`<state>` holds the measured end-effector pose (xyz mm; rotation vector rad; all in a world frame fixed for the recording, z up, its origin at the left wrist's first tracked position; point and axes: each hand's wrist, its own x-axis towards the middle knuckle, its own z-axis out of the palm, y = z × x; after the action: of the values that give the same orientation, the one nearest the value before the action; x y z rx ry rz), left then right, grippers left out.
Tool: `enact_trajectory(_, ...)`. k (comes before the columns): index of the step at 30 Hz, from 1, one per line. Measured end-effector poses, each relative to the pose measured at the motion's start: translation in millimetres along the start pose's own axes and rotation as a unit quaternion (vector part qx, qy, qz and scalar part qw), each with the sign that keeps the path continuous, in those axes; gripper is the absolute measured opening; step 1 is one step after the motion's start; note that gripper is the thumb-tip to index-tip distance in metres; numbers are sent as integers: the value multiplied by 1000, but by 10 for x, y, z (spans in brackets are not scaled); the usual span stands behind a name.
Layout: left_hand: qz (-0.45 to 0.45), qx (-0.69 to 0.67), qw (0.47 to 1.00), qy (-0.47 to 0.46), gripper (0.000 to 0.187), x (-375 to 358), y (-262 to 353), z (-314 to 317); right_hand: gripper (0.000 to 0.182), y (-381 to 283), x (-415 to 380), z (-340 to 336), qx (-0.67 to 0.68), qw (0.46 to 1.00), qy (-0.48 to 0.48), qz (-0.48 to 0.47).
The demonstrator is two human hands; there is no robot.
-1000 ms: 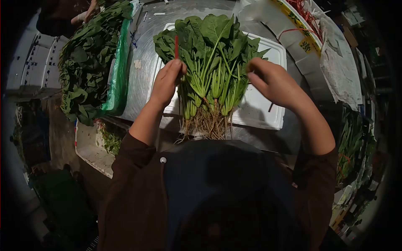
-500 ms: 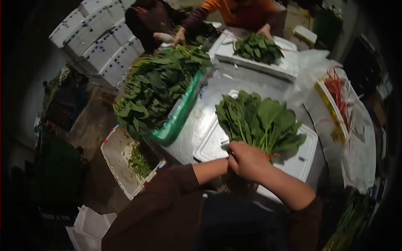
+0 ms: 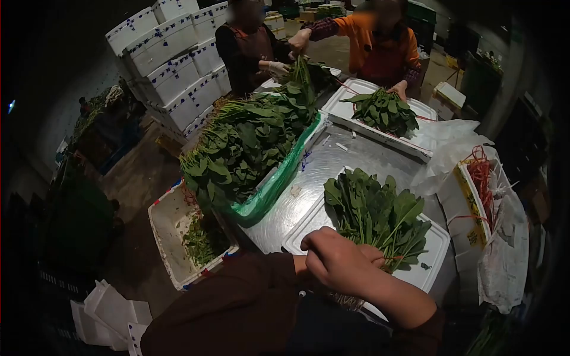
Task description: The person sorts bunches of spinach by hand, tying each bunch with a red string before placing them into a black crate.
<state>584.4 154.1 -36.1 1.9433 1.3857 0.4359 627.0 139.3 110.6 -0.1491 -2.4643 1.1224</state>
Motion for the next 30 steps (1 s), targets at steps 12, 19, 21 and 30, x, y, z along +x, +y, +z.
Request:
enact_trajectory(12, 27, -344, 936, 70, 36, -22, -385, 18, 20, 989, -1524, -800, -103, 861, 430, 253)
enact_trajectory(19, 34, -279, 958, 55, 37, -71, -188, -159, 30, 885, -1226, -252, -239, 924, 238, 180)
enact_trajectory(21, 53, -268, 961, 53, 37, -91, -178, -189, 23, 983, -1228, -266, -249, 924, 210, 202)
enact_trajectory(30, -21, -437, 897, -54, 29, -136, -207, -390, 15, 871, -1396, -188, -287, 925, 186, 165)
